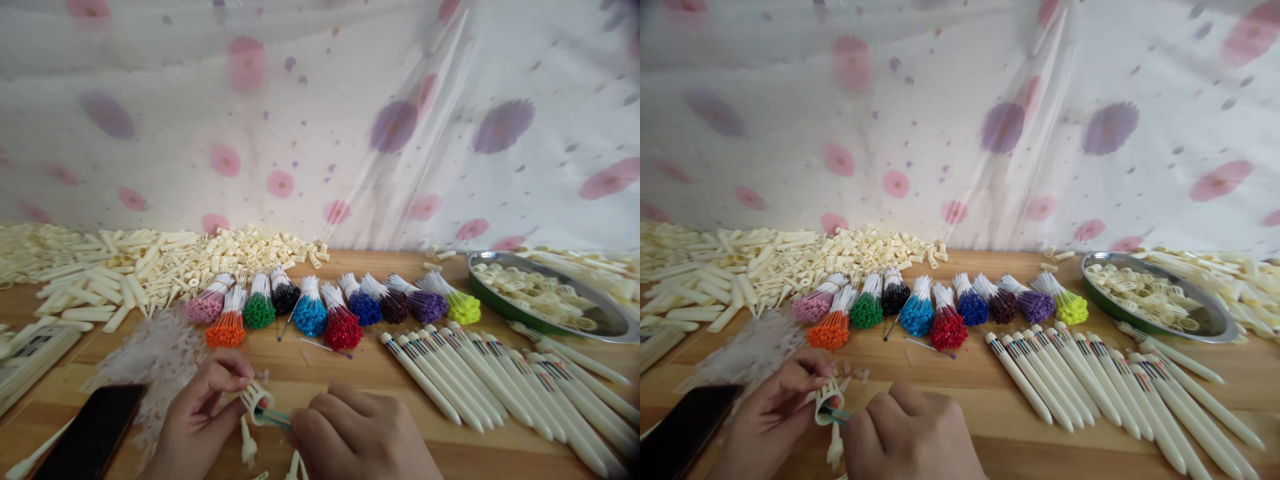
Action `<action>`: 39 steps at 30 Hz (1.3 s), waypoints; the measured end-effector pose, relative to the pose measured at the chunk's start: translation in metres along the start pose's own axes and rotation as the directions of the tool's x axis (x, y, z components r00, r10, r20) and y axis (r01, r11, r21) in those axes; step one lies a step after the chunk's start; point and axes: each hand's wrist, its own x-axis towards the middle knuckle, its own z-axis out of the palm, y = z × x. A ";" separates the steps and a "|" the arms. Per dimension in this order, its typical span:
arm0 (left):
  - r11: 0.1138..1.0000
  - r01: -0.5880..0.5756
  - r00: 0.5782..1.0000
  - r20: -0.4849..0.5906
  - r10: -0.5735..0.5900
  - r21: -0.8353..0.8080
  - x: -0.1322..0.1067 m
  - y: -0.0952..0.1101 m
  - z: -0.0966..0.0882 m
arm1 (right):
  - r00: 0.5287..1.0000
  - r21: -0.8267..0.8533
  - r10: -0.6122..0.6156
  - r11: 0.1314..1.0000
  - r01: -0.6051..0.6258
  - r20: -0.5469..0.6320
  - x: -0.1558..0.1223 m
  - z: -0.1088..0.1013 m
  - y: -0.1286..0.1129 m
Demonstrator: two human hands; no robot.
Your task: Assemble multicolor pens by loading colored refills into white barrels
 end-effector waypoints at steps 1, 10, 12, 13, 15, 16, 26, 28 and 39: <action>1.000 0.007 1.000 0.003 -0.007 -0.003 0.000 -0.001 0.000 | 1.000 0.003 -0.010 1.000 0.010 0.005 0.000 0.000 0.000; 0.995 0.086 0.988 0.130 -0.079 -0.045 0.001 -0.001 -0.004 | 0.994 0.081 -0.041 0.996 0.033 0.103 0.001 -0.010 0.009; 0.990 0.139 0.977 0.165 -0.132 -0.032 0.000 -0.002 -0.005 | 0.989 0.094 -0.044 0.995 0.031 0.138 0.001 -0.013 0.011; 0.986 0.166 0.970 0.182 -0.159 -0.025 0.000 -0.002 -0.006 | 0.987 0.104 -0.040 0.994 0.023 0.156 0.001 -0.015 0.013; 0.978 0.210 0.954 0.218 -0.206 0.004 -0.001 -0.003 -0.007 | 0.982 0.135 -0.027 0.991 0.001 0.187 0.002 -0.019 0.015; 0.975 0.220 0.948 0.230 -0.220 0.023 -0.001 -0.004 -0.007 | 0.978 0.151 -0.021 0.989 -0.010 0.207 0.003 -0.022 0.016; 0.974 0.020 0.918 0.382 -0.109 0.227 -0.002 0.000 -0.011 | 0.933 0.147 -0.017 0.988 -0.039 0.360 0.012 -0.038 0.018; 0.955 -0.087 0.903 0.427 -0.044 0.284 0.000 0.001 -0.013 | 0.928 0.142 -0.012 0.989 -0.044 0.371 0.011 -0.036 0.018; 0.810 -0.366 0.887 0.435 0.155 0.457 0.001 0.004 -0.017 | 0.902 0.161 -0.140 0.984 0.080 0.408 0.019 -0.042 0.023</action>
